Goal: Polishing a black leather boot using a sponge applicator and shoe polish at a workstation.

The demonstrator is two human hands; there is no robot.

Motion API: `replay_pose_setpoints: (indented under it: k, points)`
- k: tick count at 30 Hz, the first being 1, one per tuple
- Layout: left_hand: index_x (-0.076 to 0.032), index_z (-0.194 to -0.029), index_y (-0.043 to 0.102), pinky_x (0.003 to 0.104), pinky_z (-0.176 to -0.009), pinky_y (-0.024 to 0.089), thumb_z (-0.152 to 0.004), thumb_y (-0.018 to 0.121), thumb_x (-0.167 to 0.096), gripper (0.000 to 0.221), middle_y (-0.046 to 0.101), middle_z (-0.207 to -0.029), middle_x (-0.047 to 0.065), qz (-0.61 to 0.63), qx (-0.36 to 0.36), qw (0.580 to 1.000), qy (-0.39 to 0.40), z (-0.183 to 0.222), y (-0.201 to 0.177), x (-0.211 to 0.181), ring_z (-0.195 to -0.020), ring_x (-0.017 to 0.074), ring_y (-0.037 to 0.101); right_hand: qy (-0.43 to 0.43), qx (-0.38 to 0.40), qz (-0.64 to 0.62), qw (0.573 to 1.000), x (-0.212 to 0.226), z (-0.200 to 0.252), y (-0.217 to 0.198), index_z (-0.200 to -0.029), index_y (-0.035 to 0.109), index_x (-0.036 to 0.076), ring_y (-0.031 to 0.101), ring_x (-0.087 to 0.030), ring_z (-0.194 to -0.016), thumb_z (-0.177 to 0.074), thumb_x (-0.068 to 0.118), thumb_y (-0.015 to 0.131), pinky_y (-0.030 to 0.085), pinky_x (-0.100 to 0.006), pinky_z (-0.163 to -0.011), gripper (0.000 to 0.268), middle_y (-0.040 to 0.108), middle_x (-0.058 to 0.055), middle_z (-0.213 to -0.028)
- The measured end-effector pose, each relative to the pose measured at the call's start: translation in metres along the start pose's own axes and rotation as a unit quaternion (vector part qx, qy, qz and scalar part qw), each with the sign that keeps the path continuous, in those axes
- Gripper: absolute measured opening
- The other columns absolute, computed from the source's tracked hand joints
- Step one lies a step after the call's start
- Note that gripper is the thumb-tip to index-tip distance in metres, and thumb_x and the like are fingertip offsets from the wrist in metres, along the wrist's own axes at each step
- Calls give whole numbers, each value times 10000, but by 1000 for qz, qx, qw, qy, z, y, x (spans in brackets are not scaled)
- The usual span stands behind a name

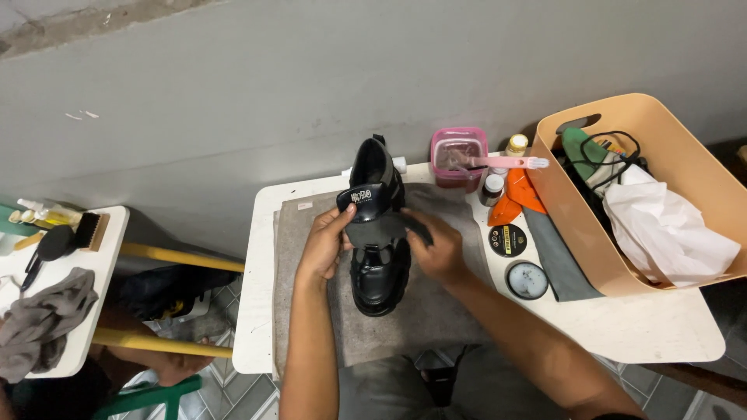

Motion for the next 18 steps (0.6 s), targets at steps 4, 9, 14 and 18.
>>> replay_pose_setpoints:
  k: [4, 9, 14, 18]
  points:
    - [-62, -953, 739, 278, -552, 607, -949, 718, -316, 256, 611, -579, 4, 8, -3, 1000, 0, 4, 6, -8, -501, 105, 682, -27, -42, 0, 999, 17, -14, -10, -1189, 727, 1, 745, -377, -984, -898, -31, 710, 610, -466, -810, 293, 767, -198, -1069]
    - [-63, -893, 740, 221, -483, 554, -955, 732, -284, 230, 605, -556, 15, 6, 10, 1000, 11, 8, 9, -13, -461, 90, 638, -205, 60, -4, 977, 53, -10, 7, -1001, 824, 87, 766, -312, -933, -951, 173, 701, 601, -400, -753, 158, 805, -109, -1014]
    - [-54, -893, 741, 208, -470, 538, -956, 732, -266, 221, 605, -558, 18, -1, 11, 1000, 15, 10, 13, -18, -454, 87, 627, -210, 102, -71, 970, 54, -11, 1, -888, 803, 98, 675, -224, -620, -945, 205, 668, 499, -321, -504, 181, 727, -47, -753]
    - [-54, -918, 742, 197, -469, 522, -974, 713, -275, 230, 599, -572, 12, 3, 10, 1000, 23, -10, -5, 11, -458, 78, 613, -159, 77, -60, 983, -2, 16, 11, -1107, 782, 28, 738, -362, -768, -918, 248, 692, 592, -468, -632, 303, 776, -164, -913]
Point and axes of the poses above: each hand's wrist, its own z-axis away from the middle knuckle, its own y-axis out of the palm, x = y × z, the point moved 6 cm from there along -z, towards the middle knuckle
